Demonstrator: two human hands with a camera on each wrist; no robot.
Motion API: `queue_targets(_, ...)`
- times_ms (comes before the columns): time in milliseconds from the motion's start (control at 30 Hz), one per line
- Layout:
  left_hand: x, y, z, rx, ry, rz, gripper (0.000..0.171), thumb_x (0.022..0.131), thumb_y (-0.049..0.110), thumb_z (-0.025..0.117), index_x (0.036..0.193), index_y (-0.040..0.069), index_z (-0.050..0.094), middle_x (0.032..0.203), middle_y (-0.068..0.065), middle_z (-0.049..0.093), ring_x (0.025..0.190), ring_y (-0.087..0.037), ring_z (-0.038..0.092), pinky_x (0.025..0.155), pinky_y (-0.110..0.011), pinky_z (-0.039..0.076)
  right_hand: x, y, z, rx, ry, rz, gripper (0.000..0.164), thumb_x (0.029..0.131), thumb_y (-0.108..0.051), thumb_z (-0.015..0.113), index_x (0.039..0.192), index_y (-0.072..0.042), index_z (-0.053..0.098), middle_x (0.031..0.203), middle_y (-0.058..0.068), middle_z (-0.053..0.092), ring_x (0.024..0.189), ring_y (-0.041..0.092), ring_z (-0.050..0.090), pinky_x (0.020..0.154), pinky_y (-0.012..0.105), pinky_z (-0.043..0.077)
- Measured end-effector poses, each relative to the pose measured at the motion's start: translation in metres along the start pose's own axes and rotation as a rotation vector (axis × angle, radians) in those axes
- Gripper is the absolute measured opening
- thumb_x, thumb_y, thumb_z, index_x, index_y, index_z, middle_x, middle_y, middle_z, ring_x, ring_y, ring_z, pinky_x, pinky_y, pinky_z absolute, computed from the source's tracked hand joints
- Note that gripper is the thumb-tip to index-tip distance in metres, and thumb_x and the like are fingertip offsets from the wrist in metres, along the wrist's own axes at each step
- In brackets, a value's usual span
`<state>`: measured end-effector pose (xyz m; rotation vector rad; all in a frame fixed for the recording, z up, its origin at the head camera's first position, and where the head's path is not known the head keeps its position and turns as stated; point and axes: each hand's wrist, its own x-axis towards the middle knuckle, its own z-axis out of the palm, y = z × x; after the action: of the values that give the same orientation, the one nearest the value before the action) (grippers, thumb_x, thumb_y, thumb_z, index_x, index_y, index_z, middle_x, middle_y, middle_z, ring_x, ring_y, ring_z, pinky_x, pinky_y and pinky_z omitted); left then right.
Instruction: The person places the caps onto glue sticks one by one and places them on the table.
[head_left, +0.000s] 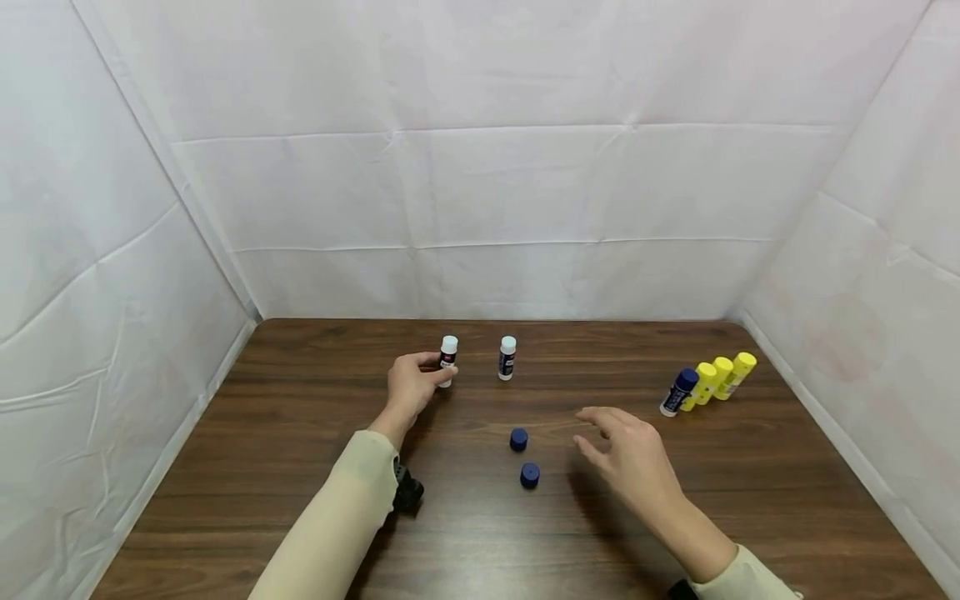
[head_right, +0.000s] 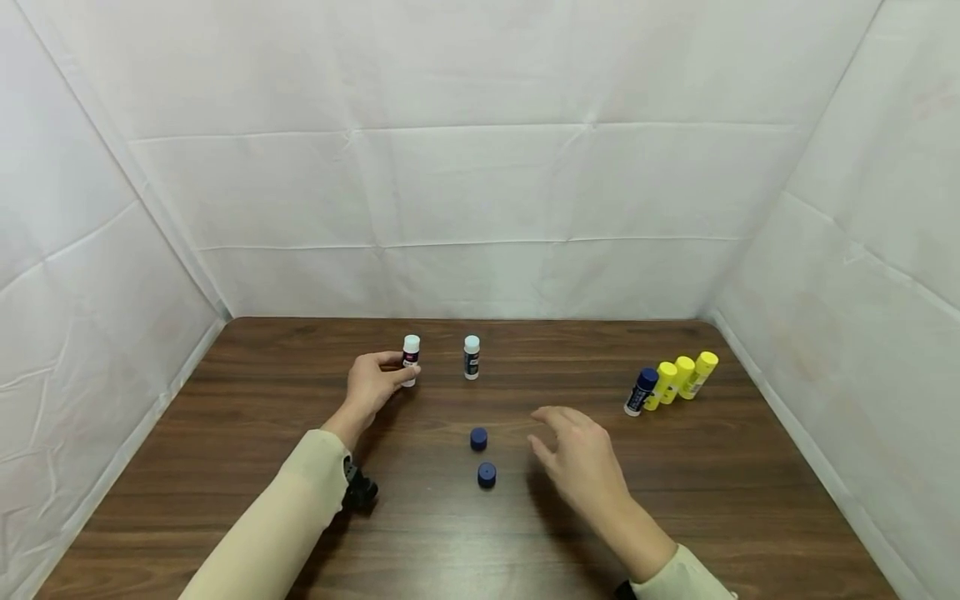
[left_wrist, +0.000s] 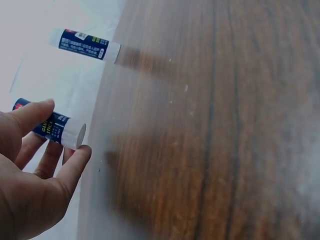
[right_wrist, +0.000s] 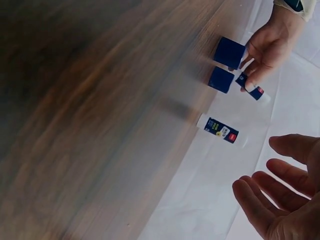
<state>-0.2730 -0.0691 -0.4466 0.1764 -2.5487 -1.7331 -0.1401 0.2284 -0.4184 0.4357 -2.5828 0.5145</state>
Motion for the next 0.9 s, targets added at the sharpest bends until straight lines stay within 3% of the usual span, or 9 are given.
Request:
queue_targets(400, -0.019, 0.011, -0.001, -0.027, -0.006, 0.031, 0.039, 0.084, 0.024, 0.085, 0.12, 0.01, 0.076, 0.11, -0.007, 0.076, 0.101, -0.022, 0.071, 0.085, -0.039, 0.058, 0.007, -0.015, 0.009, 0.005, -0.083, 0.014, 0.035, 0.081, -0.018, 0.088, 0.113, -0.01, 0.076, 0.115, 0.009, 0.073, 0.088, 0.021, 0.072, 0.07, 0.037, 0.059)
queue_targets(700, -0.035, 0.021, -0.005, 0.016, 0.002, 0.115, 0.035, 0.084, 0.024, 0.086, 0.115, 0.011, 0.078, 0.107, -0.004, 0.076, 0.101, -0.021, 0.07, 0.085, -0.039, 0.057, 0.013, -0.028, 0.016, 0.031, -0.241, 0.06, 0.044, 0.088, -0.028, 0.082, 0.127, -0.012, 0.071, 0.131, 0.01, 0.068, 0.118, 0.031, 0.065, 0.096, 0.051, 0.054)
queue_targets(900, -0.044, 0.024, -0.009, 0.026, -0.014, 0.148, 0.03, 0.081, 0.022, 0.088, 0.107, 0.011, 0.08, 0.098, -0.003, 0.078, 0.094, -0.021, 0.072, 0.082, -0.038, 0.057, 0.014, -0.035, 0.022, 0.053, -0.29, 0.051, 0.045, 0.087, -0.028, 0.082, 0.127, -0.012, 0.07, 0.13, 0.009, 0.068, 0.12, 0.03, 0.065, 0.099, 0.05, 0.053)
